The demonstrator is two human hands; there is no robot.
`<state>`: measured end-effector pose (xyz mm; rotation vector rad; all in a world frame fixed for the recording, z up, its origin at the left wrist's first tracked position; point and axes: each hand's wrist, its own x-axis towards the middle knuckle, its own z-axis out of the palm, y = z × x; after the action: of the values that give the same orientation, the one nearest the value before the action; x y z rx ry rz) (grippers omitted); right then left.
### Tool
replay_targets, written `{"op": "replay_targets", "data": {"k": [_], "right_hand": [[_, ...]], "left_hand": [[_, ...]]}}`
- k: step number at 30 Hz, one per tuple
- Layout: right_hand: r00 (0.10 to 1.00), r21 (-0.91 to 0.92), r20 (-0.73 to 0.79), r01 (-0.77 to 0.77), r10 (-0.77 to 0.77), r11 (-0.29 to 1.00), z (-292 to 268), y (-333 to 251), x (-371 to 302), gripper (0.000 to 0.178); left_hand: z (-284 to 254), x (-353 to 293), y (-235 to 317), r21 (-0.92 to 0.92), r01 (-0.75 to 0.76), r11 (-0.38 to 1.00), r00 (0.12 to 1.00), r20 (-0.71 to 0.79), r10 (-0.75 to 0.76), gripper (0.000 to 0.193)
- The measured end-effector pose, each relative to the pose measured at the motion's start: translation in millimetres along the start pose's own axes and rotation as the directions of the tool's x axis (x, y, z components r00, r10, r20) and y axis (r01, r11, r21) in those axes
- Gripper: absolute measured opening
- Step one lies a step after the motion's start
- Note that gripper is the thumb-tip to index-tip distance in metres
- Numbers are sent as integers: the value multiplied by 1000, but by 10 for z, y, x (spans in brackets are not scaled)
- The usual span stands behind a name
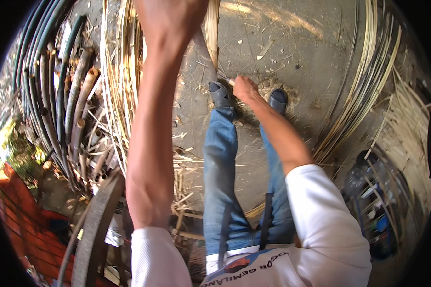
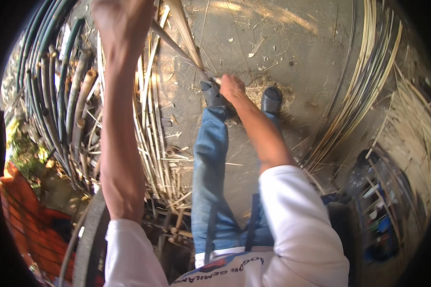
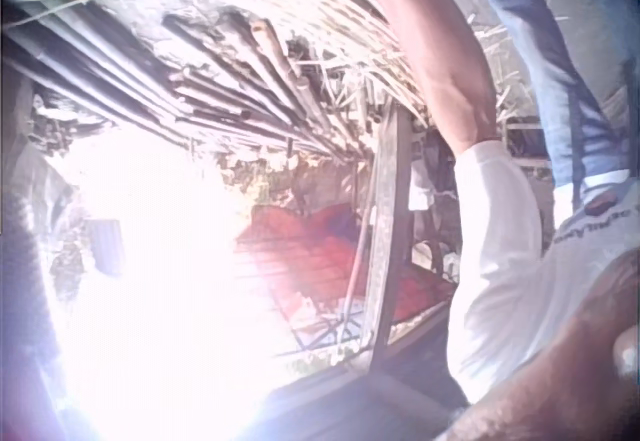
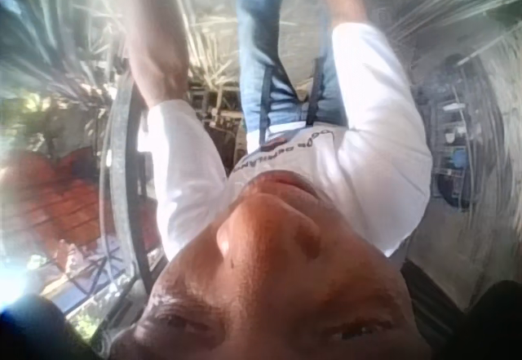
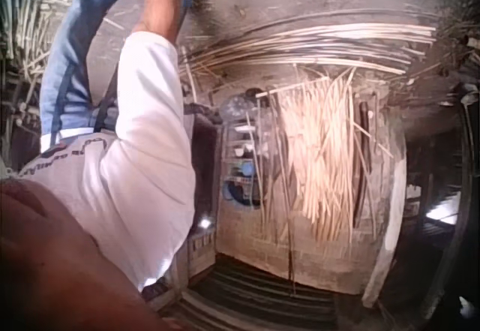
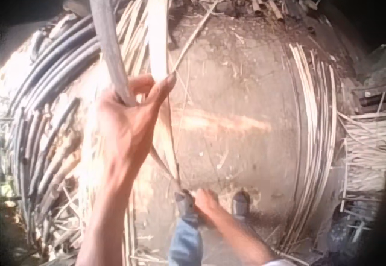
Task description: The person uses a machete to split long bamboo poles into thin strips. They repeatedly position the pole, strike it with the blade, and separate the resulting strips, stacking them on the floor.
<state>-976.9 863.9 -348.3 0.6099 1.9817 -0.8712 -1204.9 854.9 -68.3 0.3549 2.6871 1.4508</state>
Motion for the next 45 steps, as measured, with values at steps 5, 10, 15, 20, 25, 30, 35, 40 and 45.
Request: {"op": "replay_targets", "data": {"k": [5,10,15,20,25,30,35,40,45], "right_hand": [[989,-37,-146,34,-39,999,260,148,-159,25],[991,79,-131,25,-15,997,516,58,-192,28],[958,416,284,-95,-30,904,868,76,-198,26],[991,97,42,123,-128,988,973,209,-113,15],[998,-129,-62,-39,31,991,859,554,-13,15],[986,137,157,27,-48,990,1201,750,-101,28],[998,-31,55,15,-14,999,1075,681,-156,23],[1000,-120,17,-10,12,993,1140,899,-14,21],[209,311,946,-800,-248,513,1327,1119,374,33]], "left_hand": [[-354,-289,-177,90,123,988,983,-145,-109,55],[-806,-659,-169,3,115,993,977,-179,-112,32],[-1324,-1185,-378,-307,84,948,980,-145,-134,40],[-1534,-1454,-455,-267,101,958,972,-177,-152,49],[-1610,-1732,-418,-295,105,950,956,-232,-178,53],[-1875,-2262,-397,-331,149,932,933,-265,-243,64],[-1863,-2506,-415,-249,134,959,914,-343,-217,67],[-1899,-2651,-440,-326,114,939,909,-347,-231,69],[-1771,-2547,-437,-263,105,959,854,-470,-222,67]]}}
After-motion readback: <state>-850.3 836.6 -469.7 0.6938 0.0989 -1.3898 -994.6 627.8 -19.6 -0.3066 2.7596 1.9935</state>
